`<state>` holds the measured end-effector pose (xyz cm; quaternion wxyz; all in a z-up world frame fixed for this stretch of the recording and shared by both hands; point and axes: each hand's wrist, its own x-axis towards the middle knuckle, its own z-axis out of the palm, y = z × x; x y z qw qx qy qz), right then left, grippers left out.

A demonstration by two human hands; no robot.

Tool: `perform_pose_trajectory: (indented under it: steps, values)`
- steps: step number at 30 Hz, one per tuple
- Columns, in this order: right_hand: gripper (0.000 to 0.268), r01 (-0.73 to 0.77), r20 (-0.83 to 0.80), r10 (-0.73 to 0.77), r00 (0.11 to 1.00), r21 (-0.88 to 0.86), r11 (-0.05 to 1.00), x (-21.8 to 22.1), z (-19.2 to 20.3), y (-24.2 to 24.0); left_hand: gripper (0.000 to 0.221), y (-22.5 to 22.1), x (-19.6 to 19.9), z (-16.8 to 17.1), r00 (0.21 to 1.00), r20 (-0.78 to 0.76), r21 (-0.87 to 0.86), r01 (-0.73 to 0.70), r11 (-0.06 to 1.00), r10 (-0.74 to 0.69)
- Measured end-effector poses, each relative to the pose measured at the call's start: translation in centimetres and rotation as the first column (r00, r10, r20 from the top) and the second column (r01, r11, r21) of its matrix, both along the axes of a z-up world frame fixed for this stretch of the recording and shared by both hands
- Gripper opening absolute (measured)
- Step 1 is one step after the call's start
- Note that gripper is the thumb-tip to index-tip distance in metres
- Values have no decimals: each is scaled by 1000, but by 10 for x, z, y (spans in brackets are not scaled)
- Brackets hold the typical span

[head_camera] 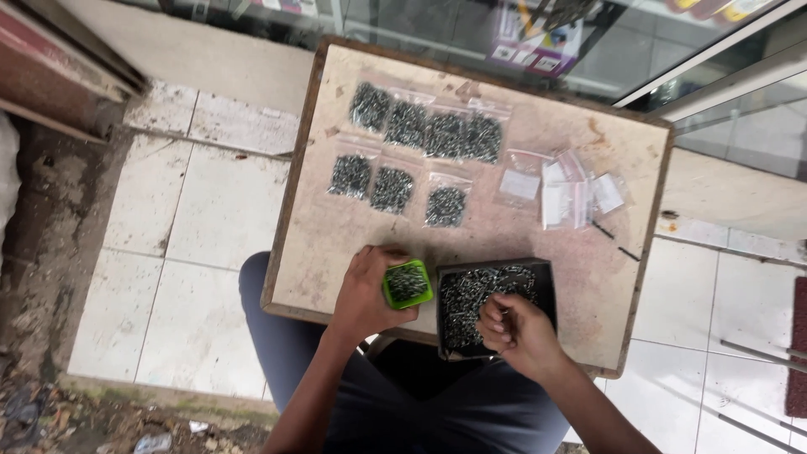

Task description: Sorting small screws from a tray and placing them into individual plastic bags.

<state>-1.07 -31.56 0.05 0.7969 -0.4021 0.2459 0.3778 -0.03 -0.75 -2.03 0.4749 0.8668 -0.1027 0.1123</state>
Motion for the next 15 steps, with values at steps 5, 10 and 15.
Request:
perform_pose_trajectory:
  steps: [5, 10, 15]
  values:
    - [30, -53, 80, 66, 995, -156, 986, 6, 19, 5, 74, -6, -3, 2, 995, -77, -144, -75, 987, 64]
    - [18, -143, 141, 200, 970, -335, 931, 10, 56, 21, 66, -6, 3, 12, 999, 18, -135, -26, 991, 28]
    - [22, -238, 320, 642, 697, -742, 627, 2, 33, 18, 72, -14, 0, -2, 967, 129, 133, -235, 963, 218]
